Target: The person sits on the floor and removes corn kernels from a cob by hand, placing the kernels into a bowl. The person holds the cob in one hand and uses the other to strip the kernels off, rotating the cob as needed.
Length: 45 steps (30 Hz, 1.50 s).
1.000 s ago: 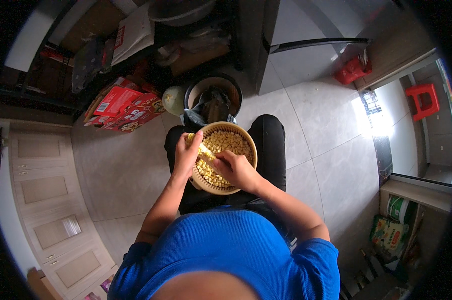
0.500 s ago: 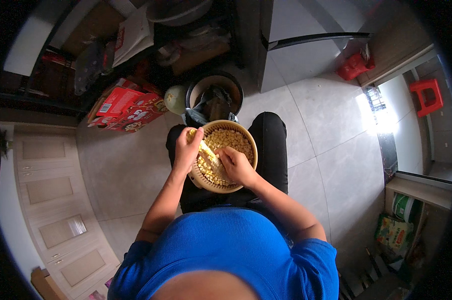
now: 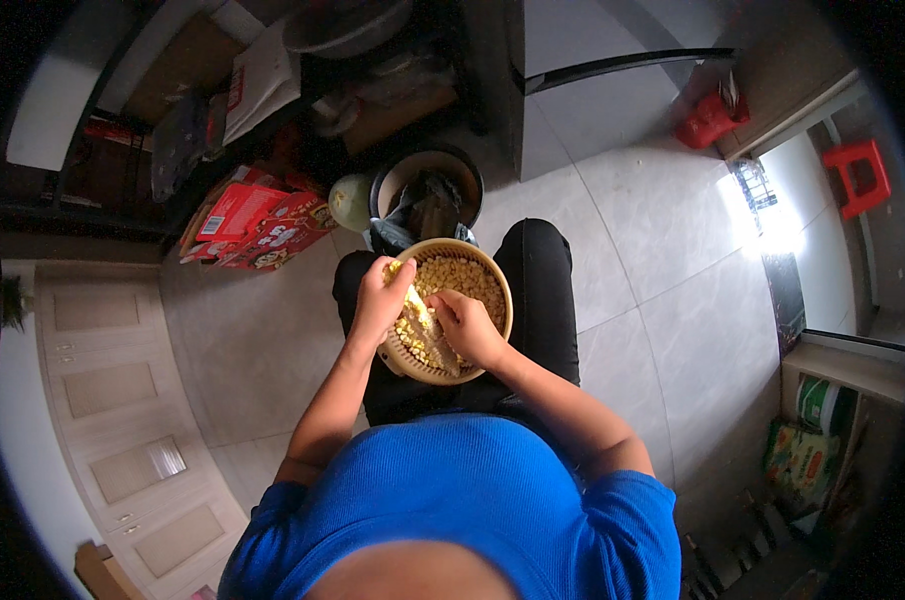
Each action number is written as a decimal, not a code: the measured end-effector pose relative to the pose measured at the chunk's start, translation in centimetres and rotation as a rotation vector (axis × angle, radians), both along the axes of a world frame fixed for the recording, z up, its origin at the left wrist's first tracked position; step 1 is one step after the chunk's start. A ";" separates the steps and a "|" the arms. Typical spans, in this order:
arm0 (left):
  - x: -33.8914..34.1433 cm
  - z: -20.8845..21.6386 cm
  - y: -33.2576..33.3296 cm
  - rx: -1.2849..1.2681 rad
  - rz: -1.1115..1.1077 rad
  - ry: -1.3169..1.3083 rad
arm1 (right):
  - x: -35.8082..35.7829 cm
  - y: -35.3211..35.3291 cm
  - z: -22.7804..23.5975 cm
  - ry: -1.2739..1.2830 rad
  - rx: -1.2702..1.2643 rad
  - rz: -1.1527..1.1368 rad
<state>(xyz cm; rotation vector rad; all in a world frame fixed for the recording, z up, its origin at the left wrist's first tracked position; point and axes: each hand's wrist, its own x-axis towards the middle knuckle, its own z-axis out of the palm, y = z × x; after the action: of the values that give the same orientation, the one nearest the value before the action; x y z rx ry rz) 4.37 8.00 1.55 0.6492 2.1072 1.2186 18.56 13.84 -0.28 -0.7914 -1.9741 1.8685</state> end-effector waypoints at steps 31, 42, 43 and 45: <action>-0.7 -1.4 0.1 -0.075 0.083 -0.039 | -0.4 0.0 1.8 0.048 0.170 -0.025; -0.7 0.1 0.1 -0.051 0.116 -0.228 | 0.2 0.8 -0.5 -0.046 0.035 -0.004; -0.9 1.0 0.1 -0.070 0.122 -0.276 | 0.4 0.9 -1.2 0.000 0.151 0.032; -0.8 1.9 -0.1 -0.082 0.119 -0.332 | 0.2 0.8 -1.1 0.089 0.270 -0.017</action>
<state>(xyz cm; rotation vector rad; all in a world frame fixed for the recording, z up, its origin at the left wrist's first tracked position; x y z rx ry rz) 3.55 7.92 3.47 0.2655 1.9234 1.2038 18.72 14.66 -1.36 -0.6326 -2.0964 1.5535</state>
